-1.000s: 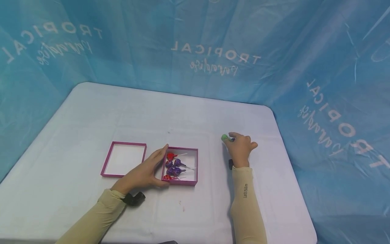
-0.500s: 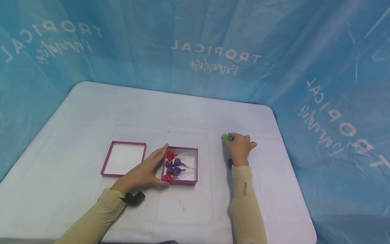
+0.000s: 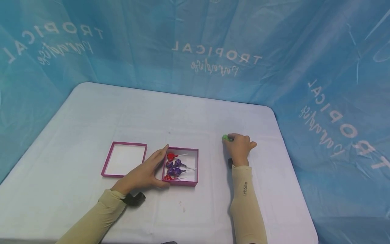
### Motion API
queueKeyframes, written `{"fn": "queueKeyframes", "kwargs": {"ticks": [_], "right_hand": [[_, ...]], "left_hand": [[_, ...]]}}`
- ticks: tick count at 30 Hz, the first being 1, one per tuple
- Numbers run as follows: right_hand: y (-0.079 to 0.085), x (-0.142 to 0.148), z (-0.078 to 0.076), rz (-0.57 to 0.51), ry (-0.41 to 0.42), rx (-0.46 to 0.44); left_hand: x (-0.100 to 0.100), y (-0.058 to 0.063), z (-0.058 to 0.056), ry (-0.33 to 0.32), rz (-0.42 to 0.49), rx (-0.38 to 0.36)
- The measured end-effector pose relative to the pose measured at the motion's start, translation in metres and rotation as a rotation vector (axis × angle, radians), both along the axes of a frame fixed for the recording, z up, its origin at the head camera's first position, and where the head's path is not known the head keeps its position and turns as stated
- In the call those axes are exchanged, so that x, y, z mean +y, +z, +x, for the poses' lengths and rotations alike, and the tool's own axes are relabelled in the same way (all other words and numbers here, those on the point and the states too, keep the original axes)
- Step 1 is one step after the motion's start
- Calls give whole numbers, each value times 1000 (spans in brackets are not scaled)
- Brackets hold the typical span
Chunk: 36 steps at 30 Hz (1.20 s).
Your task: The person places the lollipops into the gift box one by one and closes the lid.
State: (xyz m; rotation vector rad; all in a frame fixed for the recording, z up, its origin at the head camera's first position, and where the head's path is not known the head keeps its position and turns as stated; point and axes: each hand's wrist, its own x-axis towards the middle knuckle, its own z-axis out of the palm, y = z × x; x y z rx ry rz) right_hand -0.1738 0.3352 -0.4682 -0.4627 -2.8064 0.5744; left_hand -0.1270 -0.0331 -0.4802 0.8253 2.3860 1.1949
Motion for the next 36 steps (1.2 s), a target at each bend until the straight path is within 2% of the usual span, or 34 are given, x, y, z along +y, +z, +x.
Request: {"fn": "queueKeyframes", "kwargs": {"ticks": [19, 24, 30, 36], "right_hand": [[3, 0, 1, -10, -3, -26], [4, -1, 3, -18, 8, -7], [4, -7, 3, -80, 28, 11], [13, -24, 8, -90, 43, 44]], "left_hand": [[2, 2, 2, -8, 3, -5], [2, 3, 3, -7, -2, -10], [1, 2, 2, -5, 2, -9], [-1, 3, 1, -9, 1, 5]]}}
